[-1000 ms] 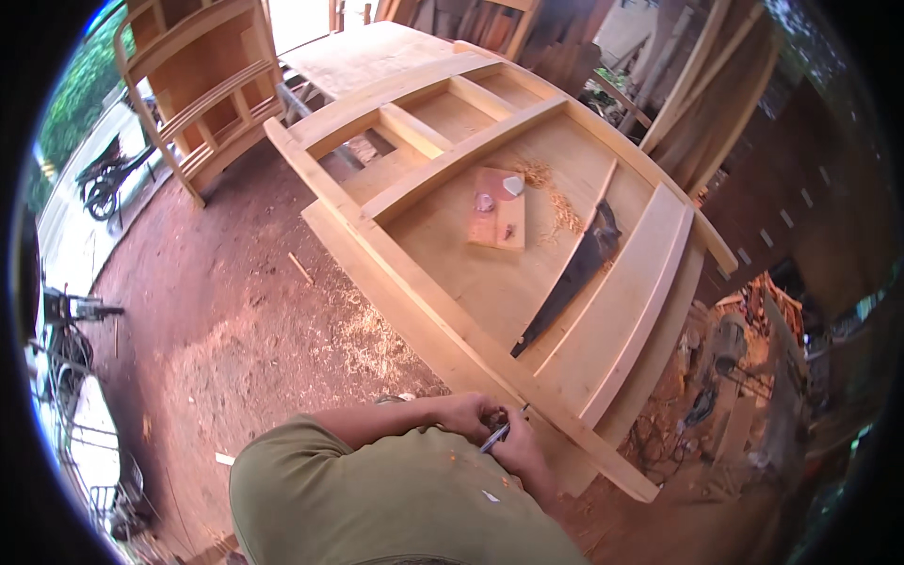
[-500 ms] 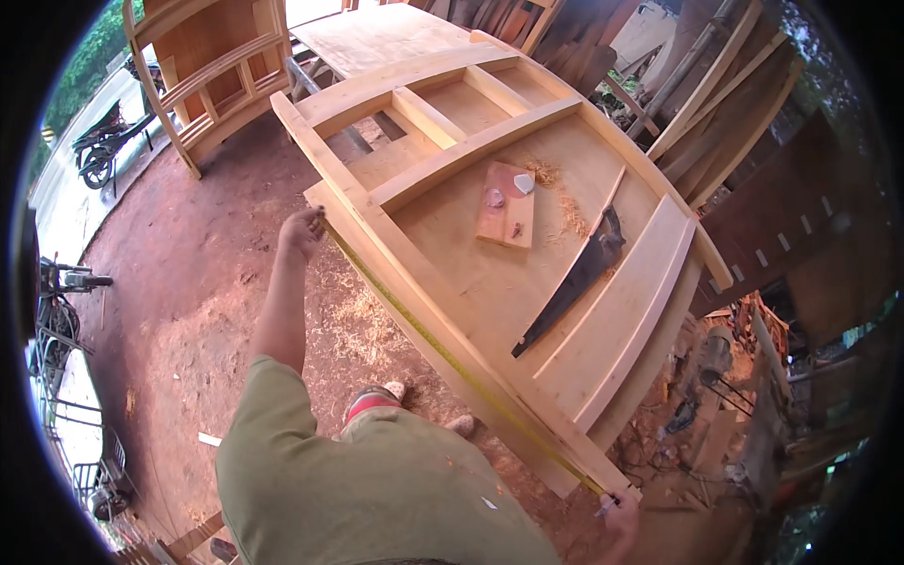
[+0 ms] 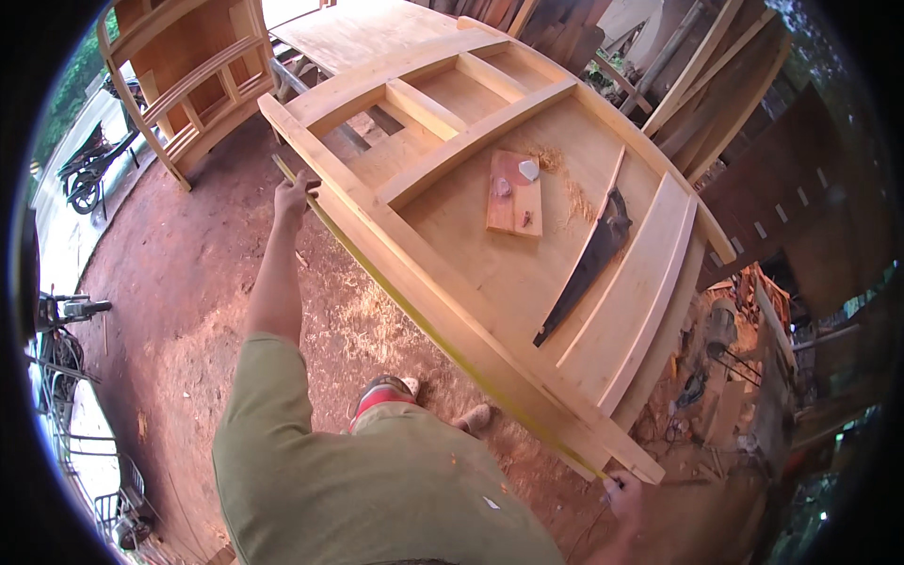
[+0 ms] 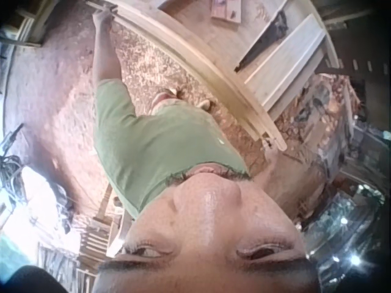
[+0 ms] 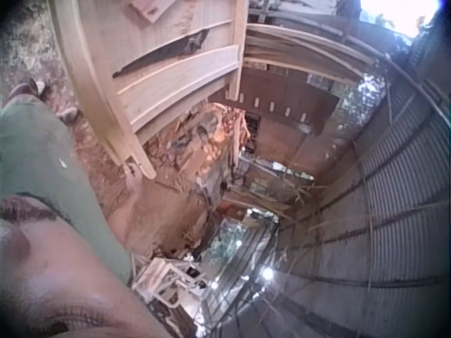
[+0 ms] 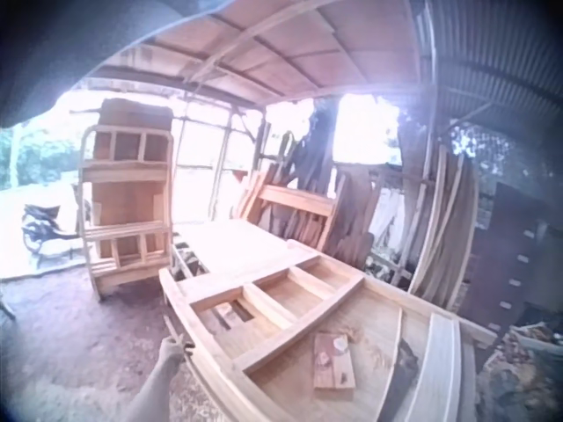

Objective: The person marks lines on a wood piece using a square and a pen, measures the distance across a wood frame with a tape measure, and then cuts a piece of wood with a hand saw.

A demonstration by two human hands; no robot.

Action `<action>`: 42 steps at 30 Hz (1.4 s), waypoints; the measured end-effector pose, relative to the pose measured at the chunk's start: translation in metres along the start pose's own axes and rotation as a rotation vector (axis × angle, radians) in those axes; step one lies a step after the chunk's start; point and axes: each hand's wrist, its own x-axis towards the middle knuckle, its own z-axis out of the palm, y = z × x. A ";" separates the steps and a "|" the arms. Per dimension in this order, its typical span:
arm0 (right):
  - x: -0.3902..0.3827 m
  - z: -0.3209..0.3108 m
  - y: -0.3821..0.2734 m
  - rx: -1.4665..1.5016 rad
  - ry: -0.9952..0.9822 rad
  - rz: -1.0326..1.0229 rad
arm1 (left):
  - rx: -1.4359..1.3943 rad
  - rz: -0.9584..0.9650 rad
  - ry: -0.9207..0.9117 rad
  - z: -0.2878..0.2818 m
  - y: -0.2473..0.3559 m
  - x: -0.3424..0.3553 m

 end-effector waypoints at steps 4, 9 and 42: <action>0.014 0.095 -0.117 -0.103 -0.084 -0.098 | 0.083 0.131 0.069 0.015 -0.009 0.016; 0.056 0.188 -0.193 -0.208 -0.169 -0.210 | 0.209 0.173 0.165 0.029 -0.017 0.024; 0.113 0.244 -0.282 -0.344 -0.186 -0.226 | 0.013 -0.099 -0.148 0.048 -0.046 -0.036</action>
